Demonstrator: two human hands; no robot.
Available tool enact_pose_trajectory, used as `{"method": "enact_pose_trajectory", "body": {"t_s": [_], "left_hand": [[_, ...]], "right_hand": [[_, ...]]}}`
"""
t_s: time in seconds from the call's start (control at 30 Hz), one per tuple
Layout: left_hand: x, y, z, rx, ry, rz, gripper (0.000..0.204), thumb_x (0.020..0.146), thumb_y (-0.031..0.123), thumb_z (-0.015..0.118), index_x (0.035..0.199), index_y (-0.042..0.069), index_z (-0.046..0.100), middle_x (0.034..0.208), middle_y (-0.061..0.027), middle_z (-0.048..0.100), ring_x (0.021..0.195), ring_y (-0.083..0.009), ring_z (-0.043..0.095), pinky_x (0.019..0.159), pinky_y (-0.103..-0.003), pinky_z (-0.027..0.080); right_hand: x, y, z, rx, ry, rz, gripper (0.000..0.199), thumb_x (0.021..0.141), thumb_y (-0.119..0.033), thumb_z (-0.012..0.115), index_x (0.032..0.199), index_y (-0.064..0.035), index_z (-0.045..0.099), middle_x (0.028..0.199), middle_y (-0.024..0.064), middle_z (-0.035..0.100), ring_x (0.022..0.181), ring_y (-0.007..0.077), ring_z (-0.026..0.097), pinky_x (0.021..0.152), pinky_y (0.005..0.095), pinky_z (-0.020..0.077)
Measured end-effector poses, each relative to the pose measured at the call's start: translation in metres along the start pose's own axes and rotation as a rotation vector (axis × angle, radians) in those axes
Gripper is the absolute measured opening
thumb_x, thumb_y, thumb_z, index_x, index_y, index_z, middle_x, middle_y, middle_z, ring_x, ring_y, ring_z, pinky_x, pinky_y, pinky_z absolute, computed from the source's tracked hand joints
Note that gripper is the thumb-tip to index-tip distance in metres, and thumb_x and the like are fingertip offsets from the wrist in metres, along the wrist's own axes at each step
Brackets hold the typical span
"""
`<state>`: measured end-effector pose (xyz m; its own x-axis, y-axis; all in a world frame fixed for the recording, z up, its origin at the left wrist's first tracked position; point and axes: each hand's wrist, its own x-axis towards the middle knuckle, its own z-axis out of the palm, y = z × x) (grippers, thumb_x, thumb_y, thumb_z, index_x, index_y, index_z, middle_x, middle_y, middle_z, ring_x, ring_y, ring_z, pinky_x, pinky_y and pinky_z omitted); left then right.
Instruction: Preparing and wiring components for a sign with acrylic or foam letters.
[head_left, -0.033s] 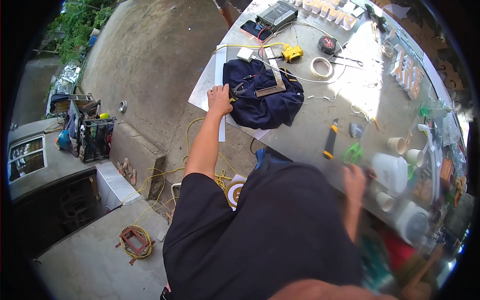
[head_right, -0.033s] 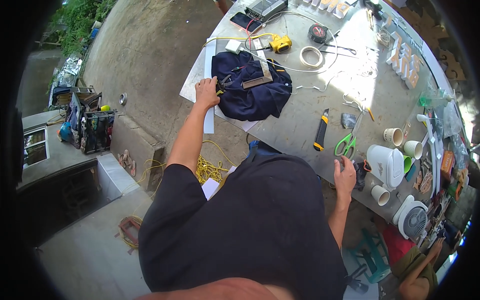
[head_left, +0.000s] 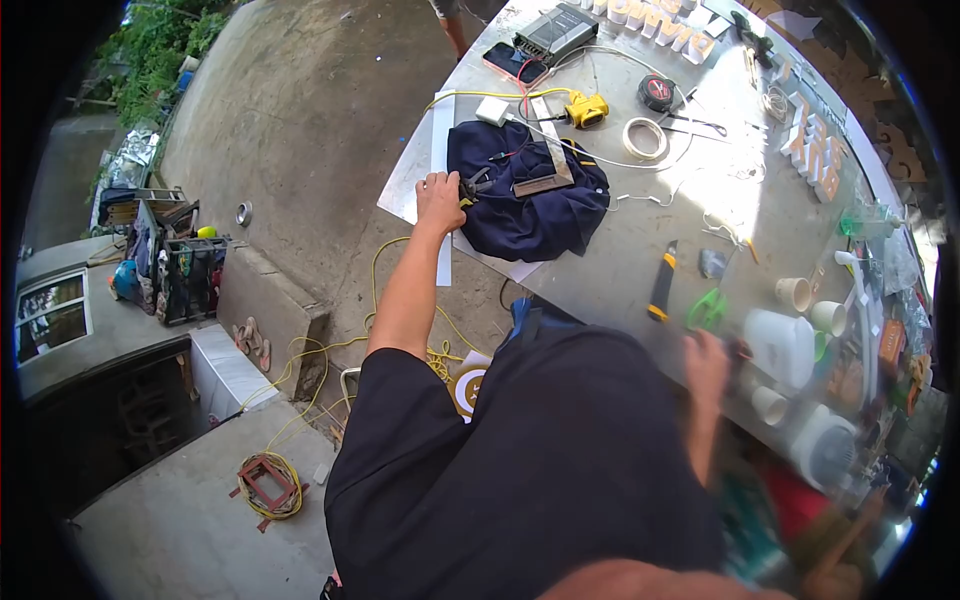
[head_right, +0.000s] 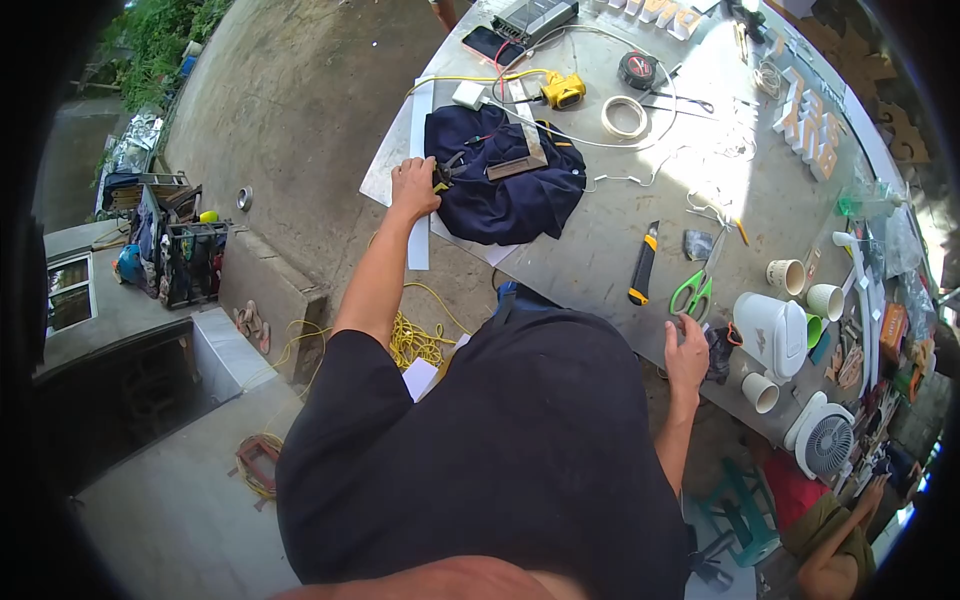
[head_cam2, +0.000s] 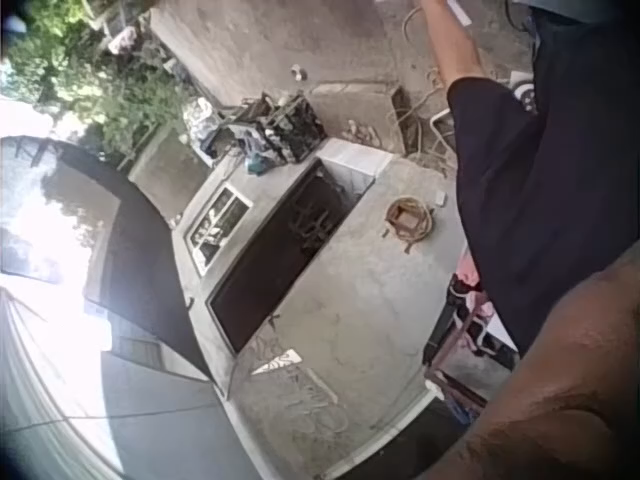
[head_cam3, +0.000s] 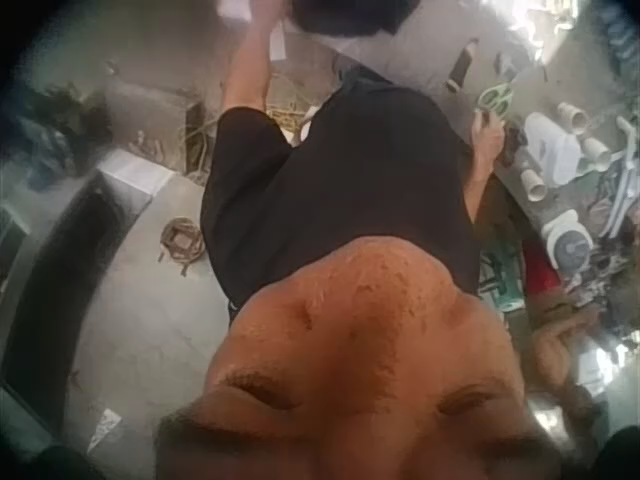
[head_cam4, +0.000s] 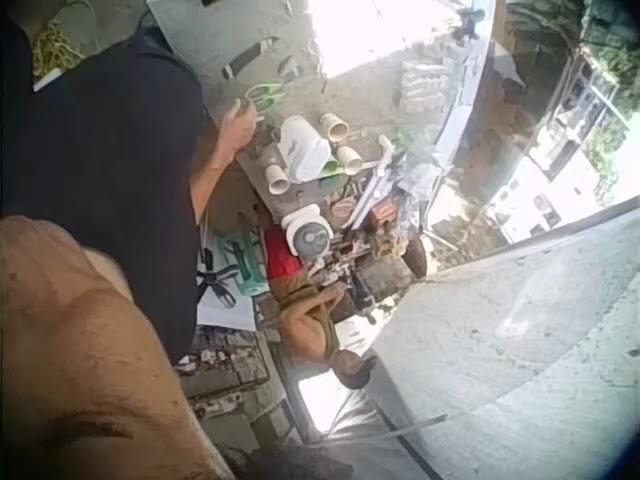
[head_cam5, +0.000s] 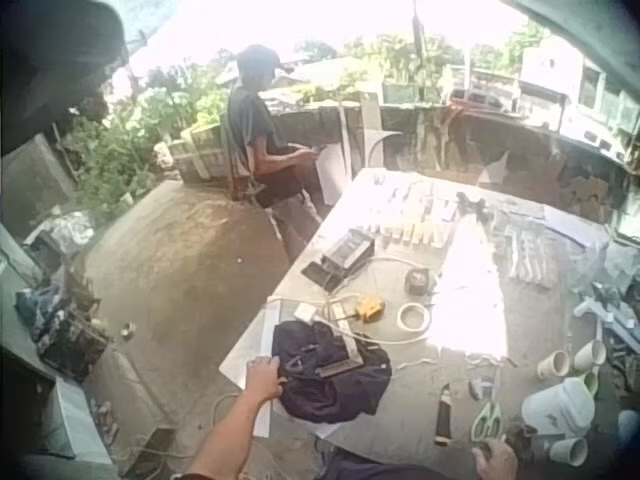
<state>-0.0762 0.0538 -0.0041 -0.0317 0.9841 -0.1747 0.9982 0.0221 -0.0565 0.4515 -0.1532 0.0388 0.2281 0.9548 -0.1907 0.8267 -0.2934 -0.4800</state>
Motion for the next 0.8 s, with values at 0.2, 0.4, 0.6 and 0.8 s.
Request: {"method": "enact_pose_trajectory", "body": {"t_s": [0.2,0.4,0.6,0.8], "left_hand": [[-0.008,-0.027,-0.012,-0.344,0.029,0.069,0.067,0.062,0.010,0.081,0.125,0.003,0.058,0.115,-0.0164,0.058,0.113,-0.0367,0.058,0.098,-0.044,0.051],[-0.032,-0.033,-0.066,-0.477,0.154,0.078,0.076,0.062,0.016,0.088,0.130,-0.002,0.059,0.118,-0.0170,0.059,0.115,-0.0343,0.058,0.101,-0.041,0.048],[-0.061,0.019,-0.087,-1.817,-0.131,-0.048,0.068,0.075,0.008,0.087,0.136,-0.001,0.058,0.113,-0.0091,0.065,0.107,-0.0198,0.064,0.096,-0.038,0.056],[-0.080,0.096,-0.095,-2.314,-0.332,0.131,0.067,0.081,0.012,0.084,0.139,-0.003,0.053,0.119,-0.0141,0.067,0.111,-0.0279,0.067,0.103,-0.046,0.054]], "right_hand": [[-0.003,-0.052,0.017,0.004,-0.043,-0.050,0.032,0.091,-0.024,0.070,0.115,-0.0032,0.068,0.105,0.0150,0.072,0.098,0.0323,0.069,0.084,0.0409,0.0529],[0.001,-0.086,0.007,-0.064,-0.048,-0.086,0.032,0.090,-0.022,0.072,0.115,-0.0032,0.067,0.104,0.0149,0.071,0.098,0.0332,0.069,0.084,0.0412,0.0526],[0.024,-0.129,-0.009,-0.054,-0.012,-0.212,0.030,0.090,-0.020,0.072,0.115,-0.0031,0.067,0.104,0.0150,0.070,0.098,0.0334,0.067,0.084,0.0415,0.0519],[0.039,-0.178,-0.029,0.083,-0.004,-0.379,0.031,0.089,-0.018,0.073,0.115,-0.0025,0.067,0.104,0.0152,0.070,0.099,0.0334,0.067,0.084,0.0411,0.0514]]}}
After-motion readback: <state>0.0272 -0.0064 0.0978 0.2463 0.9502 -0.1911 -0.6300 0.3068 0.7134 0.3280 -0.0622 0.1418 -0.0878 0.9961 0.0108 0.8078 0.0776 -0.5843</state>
